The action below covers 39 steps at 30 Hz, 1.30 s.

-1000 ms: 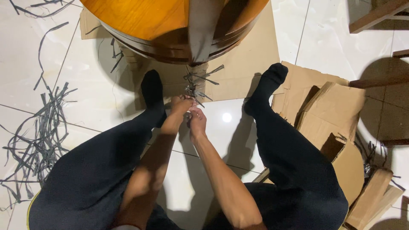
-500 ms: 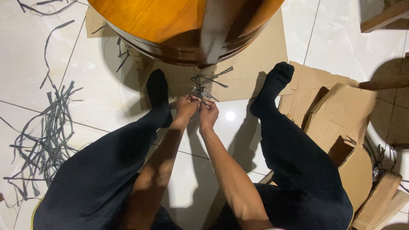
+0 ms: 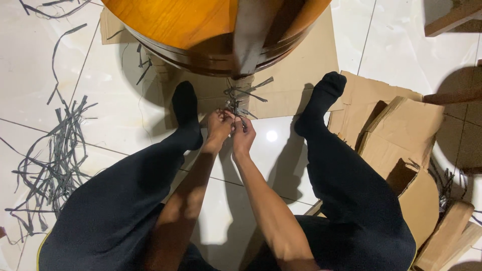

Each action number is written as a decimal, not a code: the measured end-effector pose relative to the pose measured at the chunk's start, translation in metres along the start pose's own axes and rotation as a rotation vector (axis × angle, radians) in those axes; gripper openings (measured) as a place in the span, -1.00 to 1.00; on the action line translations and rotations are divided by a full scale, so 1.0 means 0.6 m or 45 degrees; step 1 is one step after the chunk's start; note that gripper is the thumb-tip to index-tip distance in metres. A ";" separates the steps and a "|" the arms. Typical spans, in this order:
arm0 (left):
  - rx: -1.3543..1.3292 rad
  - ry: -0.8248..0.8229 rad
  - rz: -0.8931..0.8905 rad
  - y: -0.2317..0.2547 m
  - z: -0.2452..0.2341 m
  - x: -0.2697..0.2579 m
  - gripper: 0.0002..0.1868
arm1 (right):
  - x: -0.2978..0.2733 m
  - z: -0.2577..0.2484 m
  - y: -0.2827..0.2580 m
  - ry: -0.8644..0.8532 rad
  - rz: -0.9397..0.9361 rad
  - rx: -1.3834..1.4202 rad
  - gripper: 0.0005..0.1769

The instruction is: Wrapping a wooden stool with cardboard and securing it with plastic ties for transport.

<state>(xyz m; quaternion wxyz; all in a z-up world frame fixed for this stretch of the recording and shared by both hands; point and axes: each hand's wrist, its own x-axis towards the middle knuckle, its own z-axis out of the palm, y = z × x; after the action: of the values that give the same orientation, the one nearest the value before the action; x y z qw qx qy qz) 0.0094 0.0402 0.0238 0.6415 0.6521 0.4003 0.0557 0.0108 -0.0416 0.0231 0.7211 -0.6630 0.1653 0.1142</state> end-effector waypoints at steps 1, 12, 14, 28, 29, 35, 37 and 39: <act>-0.003 -0.015 0.028 -0.007 -0.001 0.003 -0.86 | 0.003 0.000 0.001 -0.013 0.031 0.036 -0.91; 0.553 0.112 0.770 0.073 -0.036 -0.082 -0.90 | 0.009 -0.001 -0.001 -0.104 0.007 0.099 -0.91; 0.626 0.124 0.860 0.087 -0.036 -0.089 -0.85 | 0.011 0.000 -0.004 -0.095 -0.017 0.070 -0.92; 0.235 0.173 0.581 0.002 -0.017 -0.025 -0.87 | 0.014 -0.034 -0.010 0.023 0.234 -0.004 -0.87; 0.152 0.128 0.540 -0.011 -0.013 -0.024 -0.87 | 0.009 -0.038 -0.001 0.055 0.326 0.002 -0.81; 0.198 0.214 0.388 -0.098 -0.003 -0.037 -0.73 | -0.009 -0.102 0.125 -0.083 0.510 -0.361 -0.80; 0.249 0.183 0.368 -0.114 -0.013 -0.053 -0.72 | -0.021 -0.114 0.130 -0.102 0.514 -0.413 -0.81; 0.288 0.158 0.320 -0.130 -0.028 -0.074 -0.71 | -0.012 -0.125 0.154 -0.121 0.530 -0.494 -0.82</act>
<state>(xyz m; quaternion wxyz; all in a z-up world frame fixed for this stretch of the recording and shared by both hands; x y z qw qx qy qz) -0.0653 0.0160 -0.0225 0.5262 0.7603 0.3581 0.1300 -0.0380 -0.1070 -0.0639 0.5488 -0.7342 0.2391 0.3203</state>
